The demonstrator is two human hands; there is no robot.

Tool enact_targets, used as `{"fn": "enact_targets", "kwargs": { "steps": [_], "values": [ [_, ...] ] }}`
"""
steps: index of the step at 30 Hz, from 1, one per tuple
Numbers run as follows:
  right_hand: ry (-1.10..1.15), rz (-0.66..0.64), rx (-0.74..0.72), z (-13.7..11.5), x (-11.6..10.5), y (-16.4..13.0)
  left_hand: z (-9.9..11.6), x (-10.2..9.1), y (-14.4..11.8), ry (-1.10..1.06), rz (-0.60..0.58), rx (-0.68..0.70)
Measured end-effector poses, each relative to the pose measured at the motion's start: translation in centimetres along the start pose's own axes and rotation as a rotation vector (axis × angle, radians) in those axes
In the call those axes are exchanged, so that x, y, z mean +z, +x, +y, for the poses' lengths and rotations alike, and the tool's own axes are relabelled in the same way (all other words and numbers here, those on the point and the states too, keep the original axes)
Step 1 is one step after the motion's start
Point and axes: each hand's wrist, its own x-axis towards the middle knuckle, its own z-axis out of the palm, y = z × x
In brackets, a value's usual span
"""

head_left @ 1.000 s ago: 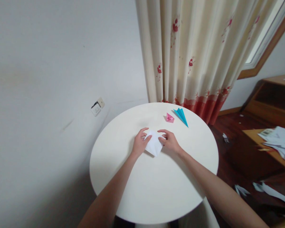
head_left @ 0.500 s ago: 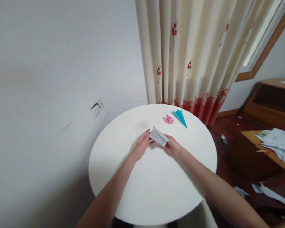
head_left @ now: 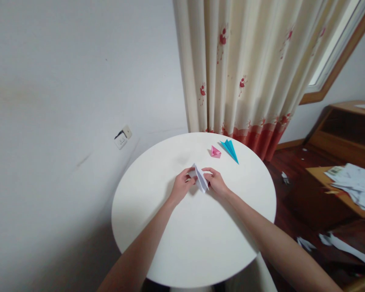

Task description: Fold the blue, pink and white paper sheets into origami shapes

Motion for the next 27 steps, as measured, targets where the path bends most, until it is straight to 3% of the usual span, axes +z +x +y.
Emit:
{"fn": "enact_targets", "kwargs": {
  "steps": [5, 14, 21, 27],
  "values": [
    [0.196, 0.006, 0.152, 0.1, 0.0, 0.1, 0.0, 0.7, -0.7, 0.103, -0.056, 0.092],
    [0.238, 0.105, 0.125, 0.1, -0.5, 0.3, 0.1, 0.9, -1.4, 0.44, -0.066, 0.194],
    [0.246, 0.164, 0.063, 0.5, -0.5, 0.8, -0.5, 1.1, -1.0, 0.208, -0.109, 0.114],
    [0.203, 0.186, 0.048, 0.4, -0.7, 0.9, -1.9, 0.4, 0.1, 0.142, 0.082, 0.043]
  ]
}}
